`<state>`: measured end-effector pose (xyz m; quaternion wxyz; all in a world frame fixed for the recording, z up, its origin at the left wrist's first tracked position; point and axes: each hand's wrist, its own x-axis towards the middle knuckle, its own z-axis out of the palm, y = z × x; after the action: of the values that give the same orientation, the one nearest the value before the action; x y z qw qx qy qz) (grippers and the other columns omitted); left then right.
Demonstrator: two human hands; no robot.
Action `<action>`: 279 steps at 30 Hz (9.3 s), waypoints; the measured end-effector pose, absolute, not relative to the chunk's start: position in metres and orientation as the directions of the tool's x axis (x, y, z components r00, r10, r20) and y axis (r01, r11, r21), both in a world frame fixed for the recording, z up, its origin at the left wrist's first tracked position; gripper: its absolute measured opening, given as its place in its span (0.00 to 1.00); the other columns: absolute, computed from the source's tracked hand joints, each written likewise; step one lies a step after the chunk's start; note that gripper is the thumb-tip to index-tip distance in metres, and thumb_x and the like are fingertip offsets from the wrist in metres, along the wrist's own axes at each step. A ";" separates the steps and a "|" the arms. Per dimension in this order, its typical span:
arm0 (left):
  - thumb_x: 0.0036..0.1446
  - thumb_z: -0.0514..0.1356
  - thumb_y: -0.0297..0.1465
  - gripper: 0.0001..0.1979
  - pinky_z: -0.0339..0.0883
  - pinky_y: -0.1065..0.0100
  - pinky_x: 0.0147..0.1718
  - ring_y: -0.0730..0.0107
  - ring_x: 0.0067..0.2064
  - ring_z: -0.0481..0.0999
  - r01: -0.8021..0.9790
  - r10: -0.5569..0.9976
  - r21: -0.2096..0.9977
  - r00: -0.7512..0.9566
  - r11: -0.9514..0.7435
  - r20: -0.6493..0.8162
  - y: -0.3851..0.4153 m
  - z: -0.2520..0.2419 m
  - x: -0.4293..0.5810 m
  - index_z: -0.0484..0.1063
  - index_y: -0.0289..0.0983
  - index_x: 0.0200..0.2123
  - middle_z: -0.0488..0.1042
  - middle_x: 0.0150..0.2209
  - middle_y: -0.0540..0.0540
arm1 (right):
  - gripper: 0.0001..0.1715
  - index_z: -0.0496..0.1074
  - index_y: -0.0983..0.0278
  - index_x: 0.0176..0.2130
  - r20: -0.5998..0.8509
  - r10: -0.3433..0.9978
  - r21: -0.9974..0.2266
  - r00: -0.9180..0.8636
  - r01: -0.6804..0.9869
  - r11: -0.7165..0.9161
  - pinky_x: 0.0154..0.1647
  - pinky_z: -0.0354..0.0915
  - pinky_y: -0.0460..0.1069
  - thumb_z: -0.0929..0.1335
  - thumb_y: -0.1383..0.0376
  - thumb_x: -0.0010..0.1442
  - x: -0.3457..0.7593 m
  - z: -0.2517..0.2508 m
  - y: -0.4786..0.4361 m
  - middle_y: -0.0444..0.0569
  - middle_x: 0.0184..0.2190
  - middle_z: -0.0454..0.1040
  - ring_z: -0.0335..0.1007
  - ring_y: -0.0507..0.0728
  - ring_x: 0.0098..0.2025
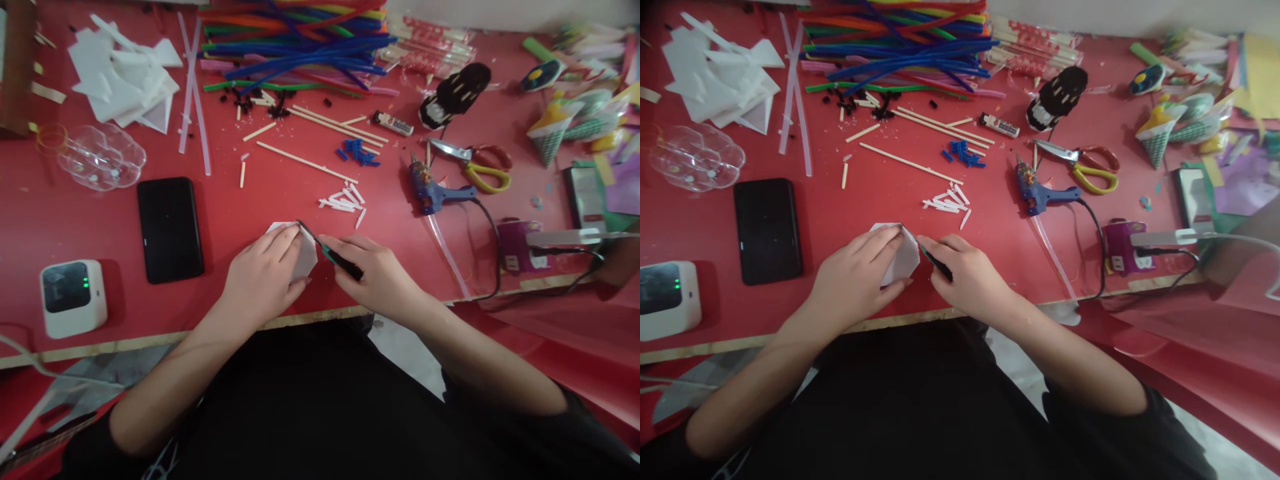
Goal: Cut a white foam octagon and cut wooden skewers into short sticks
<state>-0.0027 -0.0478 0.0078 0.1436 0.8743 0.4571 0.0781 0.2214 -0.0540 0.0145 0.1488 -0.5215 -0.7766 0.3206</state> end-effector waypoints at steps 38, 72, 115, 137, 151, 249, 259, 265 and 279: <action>0.58 0.66 0.35 0.26 0.73 0.56 0.53 0.49 0.60 0.74 0.802 0.837 0.285 0.547 -0.525 0.005 -0.048 0.009 0.000 0.70 0.33 0.59 0.73 0.62 0.38 | 0.33 0.69 0.64 0.64 -0.242 0.810 -0.585 -0.534 0.746 0.317 0.46 0.70 0.52 0.62 0.73 0.61 0.222 0.031 -0.034 0.53 0.43 0.75 0.74 0.58 0.44; 0.58 0.67 0.35 0.31 0.69 0.50 0.58 0.45 0.63 0.72 0.804 0.844 0.306 0.537 -0.509 -0.006 -0.048 0.006 -0.001 0.69 0.29 0.62 0.71 0.64 0.35 | 0.32 0.67 0.68 0.65 -0.223 0.865 -0.616 -0.449 0.753 0.232 0.42 0.74 0.52 0.61 0.72 0.64 0.248 0.023 -0.087 0.56 0.47 0.76 0.77 0.56 0.40; 0.64 0.56 0.31 0.25 0.58 0.44 0.67 0.42 0.69 0.63 0.761 0.837 0.363 0.533 -0.537 0.123 -0.058 -0.013 -0.005 0.67 0.27 0.62 0.69 0.65 0.30 | 0.32 0.65 0.65 0.65 -0.098 0.919 -0.598 -0.382 0.761 0.252 0.42 0.71 0.53 0.61 0.70 0.63 0.214 0.013 -0.073 0.55 0.44 0.75 0.74 0.57 0.41; 0.61 0.57 0.31 0.26 0.62 0.47 0.62 0.42 0.66 0.66 0.752 0.819 0.348 0.567 -0.559 0.089 -0.048 -0.005 -0.003 0.67 0.29 0.61 0.72 0.61 0.32 | 0.32 0.64 0.67 0.66 -0.178 0.899 -0.540 -0.400 0.804 0.250 0.41 0.72 0.54 0.60 0.70 0.64 0.209 0.021 -0.072 0.57 0.45 0.74 0.74 0.59 0.42; 0.63 0.56 0.30 0.24 0.65 0.46 0.61 0.40 0.65 0.66 0.757 0.809 0.321 0.585 -0.569 0.054 -0.047 0.002 0.000 0.67 0.26 0.60 0.71 0.60 0.29 | 0.34 0.61 0.73 0.68 -0.264 0.879 -0.359 -0.398 0.886 0.294 0.31 0.68 0.51 0.58 0.70 0.64 0.197 0.032 -0.074 0.60 0.45 0.73 0.70 0.56 0.32; 0.57 0.67 0.32 0.35 0.62 0.39 0.62 0.40 0.68 0.63 0.720 0.854 0.519 0.518 -0.462 0.042 -0.050 -0.007 -0.048 0.51 0.39 0.61 0.60 0.67 0.27 | 0.31 0.70 0.65 0.62 -0.178 0.947 -0.668 -0.266 0.739 0.083 0.41 0.71 0.53 0.63 0.69 0.61 0.233 0.015 -0.083 0.54 0.42 0.78 0.75 0.57 0.39; 0.42 0.74 0.54 0.53 0.62 0.34 0.58 0.33 0.61 0.68 0.847 0.954 0.439 0.256 -0.299 0.156 -0.067 -0.014 -0.040 0.51 0.39 0.61 0.67 0.59 0.27 | 0.30 0.69 0.62 0.63 -0.049 0.990 -0.541 -0.134 0.837 0.086 0.38 0.70 0.54 0.64 0.66 0.63 0.252 0.018 -0.068 0.51 0.38 0.76 0.72 0.57 0.34; 0.55 0.67 0.53 0.44 0.58 0.36 0.64 0.34 0.70 0.58 0.745 0.875 0.474 0.466 -0.470 0.135 -0.060 -0.019 -0.041 0.51 0.39 0.64 0.59 0.67 0.26 | 0.28 0.69 0.62 0.62 -0.077 0.971 -0.636 -0.224 0.761 0.126 0.37 0.69 0.52 0.63 0.66 0.64 0.231 0.019 -0.072 0.50 0.39 0.76 0.71 0.55 0.33; 0.66 0.60 0.41 0.28 0.60 0.45 0.66 0.44 0.68 0.63 0.674 0.775 0.419 0.619 -0.609 0.131 -0.061 -0.008 -0.013 0.65 0.31 0.63 0.67 0.65 0.31 | 0.31 0.67 0.66 0.64 -0.108 0.927 -0.665 -0.359 0.719 0.201 0.45 0.71 0.52 0.63 0.71 0.62 0.216 0.013 -0.074 0.54 0.45 0.77 0.75 0.56 0.42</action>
<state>-0.0132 -0.0610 -0.0079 0.1667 0.8841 0.4096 0.1512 0.2155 -0.0742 0.0129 0.1606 -0.5428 -0.7582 0.3237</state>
